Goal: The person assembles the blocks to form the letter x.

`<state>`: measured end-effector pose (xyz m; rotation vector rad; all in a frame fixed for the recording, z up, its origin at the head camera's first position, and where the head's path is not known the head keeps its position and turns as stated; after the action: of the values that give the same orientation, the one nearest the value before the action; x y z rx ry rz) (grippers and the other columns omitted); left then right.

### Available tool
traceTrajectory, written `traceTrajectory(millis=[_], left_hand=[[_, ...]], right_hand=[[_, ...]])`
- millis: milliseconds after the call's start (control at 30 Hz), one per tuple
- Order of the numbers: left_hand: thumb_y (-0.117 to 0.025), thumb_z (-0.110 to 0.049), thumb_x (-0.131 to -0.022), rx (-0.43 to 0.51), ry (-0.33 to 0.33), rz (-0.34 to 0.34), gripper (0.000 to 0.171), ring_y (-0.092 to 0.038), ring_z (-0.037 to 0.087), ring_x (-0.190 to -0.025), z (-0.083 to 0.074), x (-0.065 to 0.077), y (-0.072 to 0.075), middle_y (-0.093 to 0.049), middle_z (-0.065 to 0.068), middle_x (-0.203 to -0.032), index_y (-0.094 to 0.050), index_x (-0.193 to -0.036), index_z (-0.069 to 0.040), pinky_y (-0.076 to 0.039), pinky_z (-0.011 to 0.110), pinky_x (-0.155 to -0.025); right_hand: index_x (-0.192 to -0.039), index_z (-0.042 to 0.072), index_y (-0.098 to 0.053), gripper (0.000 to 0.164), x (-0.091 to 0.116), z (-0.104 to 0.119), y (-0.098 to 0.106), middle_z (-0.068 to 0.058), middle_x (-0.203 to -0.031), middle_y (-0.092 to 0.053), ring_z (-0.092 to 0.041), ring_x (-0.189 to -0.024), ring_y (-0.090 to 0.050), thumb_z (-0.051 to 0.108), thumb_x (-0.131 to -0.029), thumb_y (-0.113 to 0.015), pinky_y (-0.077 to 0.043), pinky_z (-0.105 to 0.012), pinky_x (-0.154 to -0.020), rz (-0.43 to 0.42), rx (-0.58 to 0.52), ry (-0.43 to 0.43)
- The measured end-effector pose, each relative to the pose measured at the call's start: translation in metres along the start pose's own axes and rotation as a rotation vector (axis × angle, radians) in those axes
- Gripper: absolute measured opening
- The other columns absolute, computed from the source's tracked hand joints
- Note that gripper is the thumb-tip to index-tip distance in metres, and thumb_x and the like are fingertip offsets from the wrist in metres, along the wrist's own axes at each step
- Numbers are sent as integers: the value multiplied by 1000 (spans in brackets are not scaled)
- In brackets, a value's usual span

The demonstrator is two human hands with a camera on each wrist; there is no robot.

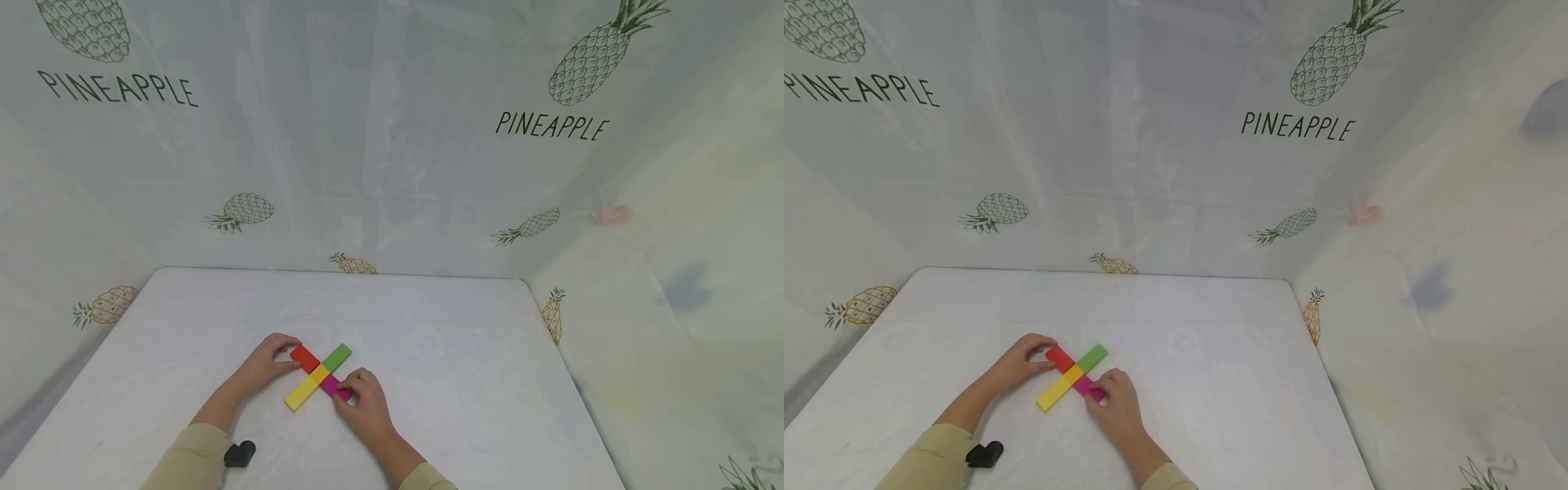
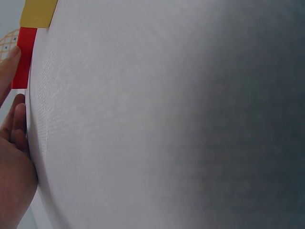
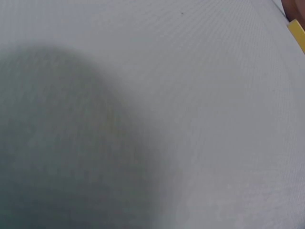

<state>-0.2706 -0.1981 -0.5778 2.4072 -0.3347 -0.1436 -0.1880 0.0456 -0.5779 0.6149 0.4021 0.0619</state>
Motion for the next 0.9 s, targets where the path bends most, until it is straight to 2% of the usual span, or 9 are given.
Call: traceTrajectory(millis=[300,633,900], left_hand=[[-78,-24,-84,-1,-12,-2,42,-51,24,-106,1,-1,0,-57,4,-119,-64,-122,-14,-45,45,-94],[-79,-25,-83,-27,-25,-8,41,-52,25,-106,1,0,-1,-57,6,-119,-65,-121,-14,-46,45,-93],[-79,-24,-83,-23,-19,-1,41,-52,24,-106,2,-2,-1,-57,5,-119,-65,-120,-16,-46,45,-94]], right_hand=[[-89,18,-74,10,-1,0,0,14,-90,-54,-3,-85,-50,16,-81,-79,-46,-20,-75,11,1,-16],[-87,17,-74,9,0,-2,-2,13,-90,-55,-3,-84,-50,15,-80,-79,-46,-20,-73,-12,11,17],[-88,18,-74,9,0,-1,-1,14,-91,-55,-3,-85,-50,16,-81,-79,-46,-20,-75,3,9,-6]])
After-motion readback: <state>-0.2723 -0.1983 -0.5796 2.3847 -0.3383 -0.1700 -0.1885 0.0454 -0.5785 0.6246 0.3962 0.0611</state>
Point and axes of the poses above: each hand's wrist, its own x-axis away from the middle knuckle, its own y-axis out of the back of the hand, z = x × y, the point moved 3 cm from there along -x, towards the middle knuckle
